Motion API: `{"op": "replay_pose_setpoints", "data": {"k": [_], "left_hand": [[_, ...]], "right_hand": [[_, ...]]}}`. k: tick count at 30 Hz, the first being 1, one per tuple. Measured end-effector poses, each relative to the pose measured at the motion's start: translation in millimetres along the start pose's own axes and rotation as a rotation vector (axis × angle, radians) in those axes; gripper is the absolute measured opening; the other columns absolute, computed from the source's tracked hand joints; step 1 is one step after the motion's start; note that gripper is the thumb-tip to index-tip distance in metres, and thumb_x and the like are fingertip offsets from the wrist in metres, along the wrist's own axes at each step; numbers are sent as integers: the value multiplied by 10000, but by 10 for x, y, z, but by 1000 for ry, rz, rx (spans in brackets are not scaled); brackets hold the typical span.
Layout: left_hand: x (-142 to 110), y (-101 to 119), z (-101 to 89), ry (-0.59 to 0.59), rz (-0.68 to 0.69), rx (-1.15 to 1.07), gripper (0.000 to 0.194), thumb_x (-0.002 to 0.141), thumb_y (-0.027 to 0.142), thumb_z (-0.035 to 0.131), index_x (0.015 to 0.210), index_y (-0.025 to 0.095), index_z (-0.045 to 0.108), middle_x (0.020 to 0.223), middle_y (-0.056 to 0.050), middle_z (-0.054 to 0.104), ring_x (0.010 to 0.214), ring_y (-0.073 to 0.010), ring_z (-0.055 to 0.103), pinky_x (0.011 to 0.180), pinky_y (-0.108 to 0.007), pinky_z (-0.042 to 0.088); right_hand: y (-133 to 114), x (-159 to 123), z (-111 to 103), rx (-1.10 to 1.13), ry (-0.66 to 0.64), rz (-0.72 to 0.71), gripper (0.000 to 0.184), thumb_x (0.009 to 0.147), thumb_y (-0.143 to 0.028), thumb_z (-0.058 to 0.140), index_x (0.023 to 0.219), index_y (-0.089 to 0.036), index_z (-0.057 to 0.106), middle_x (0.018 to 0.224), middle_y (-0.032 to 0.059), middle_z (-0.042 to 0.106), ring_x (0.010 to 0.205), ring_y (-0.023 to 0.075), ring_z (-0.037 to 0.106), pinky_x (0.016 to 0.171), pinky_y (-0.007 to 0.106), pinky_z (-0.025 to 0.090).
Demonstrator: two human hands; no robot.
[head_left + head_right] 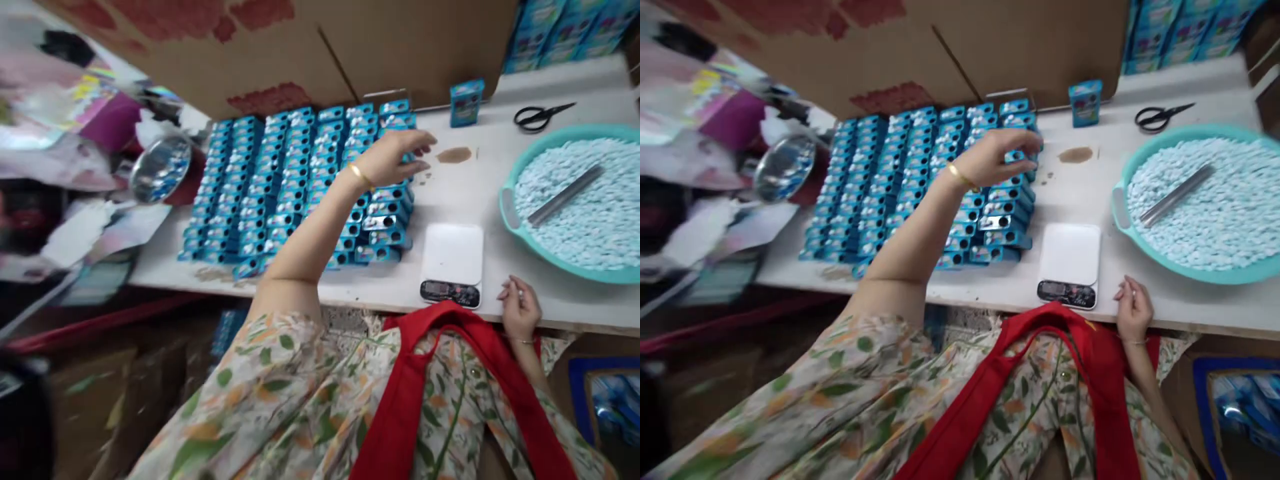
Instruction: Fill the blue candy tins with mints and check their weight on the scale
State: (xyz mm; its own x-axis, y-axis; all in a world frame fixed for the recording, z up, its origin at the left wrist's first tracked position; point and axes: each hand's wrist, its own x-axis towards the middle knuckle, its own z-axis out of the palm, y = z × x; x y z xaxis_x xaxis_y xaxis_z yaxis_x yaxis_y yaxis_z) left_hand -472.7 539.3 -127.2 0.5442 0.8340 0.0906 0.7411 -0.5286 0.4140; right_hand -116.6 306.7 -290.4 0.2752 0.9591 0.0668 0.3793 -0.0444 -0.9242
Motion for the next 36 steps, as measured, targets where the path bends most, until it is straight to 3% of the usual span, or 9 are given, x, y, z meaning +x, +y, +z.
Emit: {"op": "replay_pose_setpoints", "data": {"k": [3,6,12,16,20,25,28,33,36], "left_hand": [[-877,421,-9,-63,-78,20,268,960,385,494,1123,214,620,1038,-67,672,980,-206,647,885,-370,510],[-1499,609,187,-105,-148,102,252,933,450,528,1066,265,637,1023,-77,652,1025,-253,623,897,-432,495],[-1964,650,682,-40,-242,306,172,908,379,551,998,275,654,1219,-87,616,1167,-321,549,968,-539,433],[-1861,950,528,15,-202,291,171,938,337,490,947,260,642,1227,-68,628,1157,-291,567,954,-493,445],[-1413,1286,310,-15,-103,226,253,970,409,420,995,307,650,1225,-62,629,1024,-264,619,851,-448,490],[-659,1391,603,-112,67,186,229,934,314,469,1068,304,655,1160,-63,644,1023,-270,634,875,-453,481],[-422,1379,827,-185,94,174,223,915,283,511,1088,253,647,1109,-77,648,1011,-261,642,894,-432,478],[-490,1360,692,-173,5,46,415,862,474,649,1190,231,573,1190,-65,618,1130,-286,614,984,-449,470],[-711,1302,462,-17,-64,-71,431,897,544,600,1196,237,550,1202,-66,619,1137,-255,621,988,-433,497]], "right_hand": [[-50,62,37,114,4,74,360,931,-449,589,1092,-136,662,872,42,636,574,74,569,540,219,469],[-112,108,54,232,-3,158,410,875,-497,650,1059,-131,659,825,27,629,543,65,554,463,185,401],[-98,174,44,314,17,198,437,793,-521,725,993,-137,666,754,6,639,510,58,547,430,168,382],[-107,250,-1,485,36,367,402,684,-435,817,908,-144,653,709,0,657,510,58,553,418,144,371],[-240,281,-51,702,-4,644,342,657,-308,846,886,-147,648,724,9,676,533,44,558,433,110,386],[-399,171,-90,804,-102,779,227,720,-248,819,870,-144,683,769,25,684,588,39,576,470,93,438],[-431,112,-147,814,-108,792,175,748,-248,791,846,-136,699,790,39,690,609,44,593,486,96,464],[-454,124,-236,791,-124,803,133,804,-262,739,843,-140,701,835,49,697,651,54,623,524,100,504],[-497,135,-239,791,-188,807,121,813,-251,725,877,-151,703,838,39,696,678,62,643,554,105,527]]}}
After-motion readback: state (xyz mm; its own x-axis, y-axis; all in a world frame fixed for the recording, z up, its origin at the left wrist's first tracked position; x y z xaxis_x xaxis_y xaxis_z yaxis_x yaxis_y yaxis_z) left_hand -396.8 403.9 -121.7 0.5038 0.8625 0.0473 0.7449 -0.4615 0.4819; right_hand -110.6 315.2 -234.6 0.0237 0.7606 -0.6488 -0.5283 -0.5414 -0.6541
